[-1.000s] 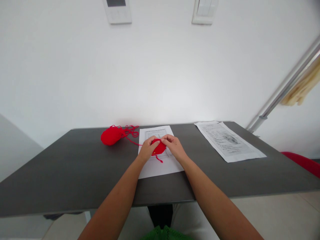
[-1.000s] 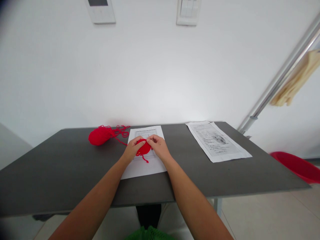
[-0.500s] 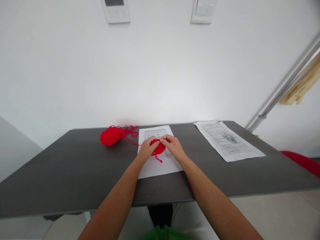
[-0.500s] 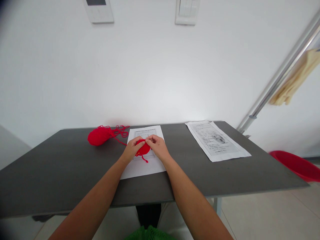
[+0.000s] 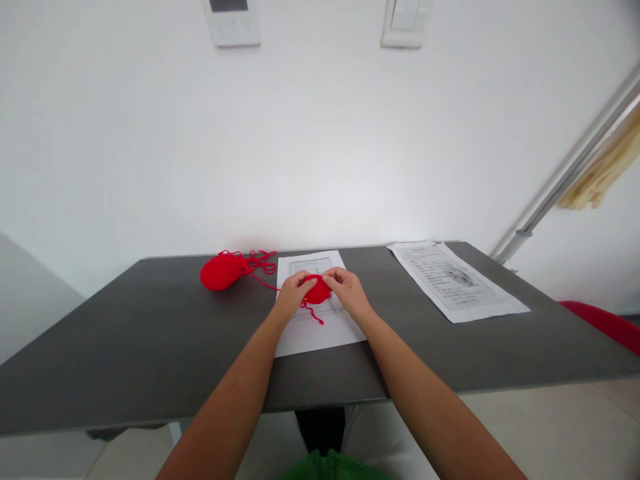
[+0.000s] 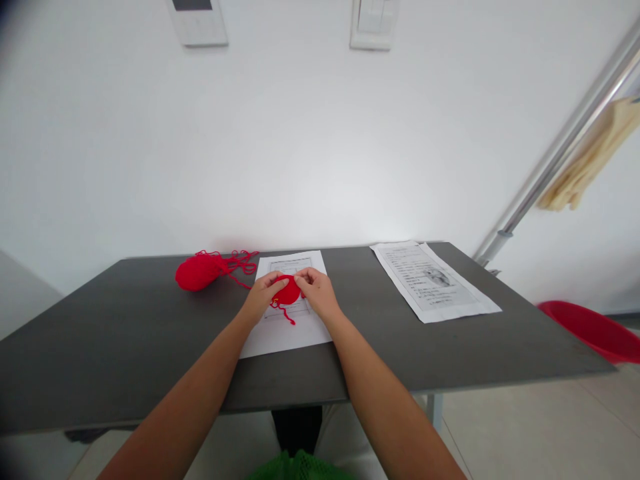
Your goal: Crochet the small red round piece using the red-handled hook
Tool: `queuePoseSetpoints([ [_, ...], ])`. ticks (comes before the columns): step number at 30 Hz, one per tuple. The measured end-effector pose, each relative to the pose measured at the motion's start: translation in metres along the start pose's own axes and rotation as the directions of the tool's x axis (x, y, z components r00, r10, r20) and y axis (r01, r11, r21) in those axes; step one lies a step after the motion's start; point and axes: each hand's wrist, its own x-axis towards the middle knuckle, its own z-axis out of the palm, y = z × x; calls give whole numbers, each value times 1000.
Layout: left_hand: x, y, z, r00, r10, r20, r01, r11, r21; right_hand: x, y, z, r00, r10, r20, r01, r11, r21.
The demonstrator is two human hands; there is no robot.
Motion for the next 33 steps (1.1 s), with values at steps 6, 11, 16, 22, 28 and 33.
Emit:
queuePoseSetpoints([
  [6,0,-2,0,997,63,-47,-60,997,55,-1,-2,3,999,20,37,-21,999,34],
  [11,-1,0,0,995,86,-54,-80,992,102,-1,-2,4,999,28,40,-30,998,47],
  [16,-3,1,0,993,102,-53,-94,986,139,-2,-4,4,999,30,43,-32,998,53],
  [22,-3,1,0,992,120,-48,-111,980,165,-3,-5,4,999,26,42,-28,998,47],
  [28,-2,-1,0,991,127,-30,-120,977,178,-2,-4,3,999,16,47,-18,998,52],
  [33,-3,-1,0,992,123,-21,-117,977,181,-2,-4,4,999,24,47,-27,998,59],
])
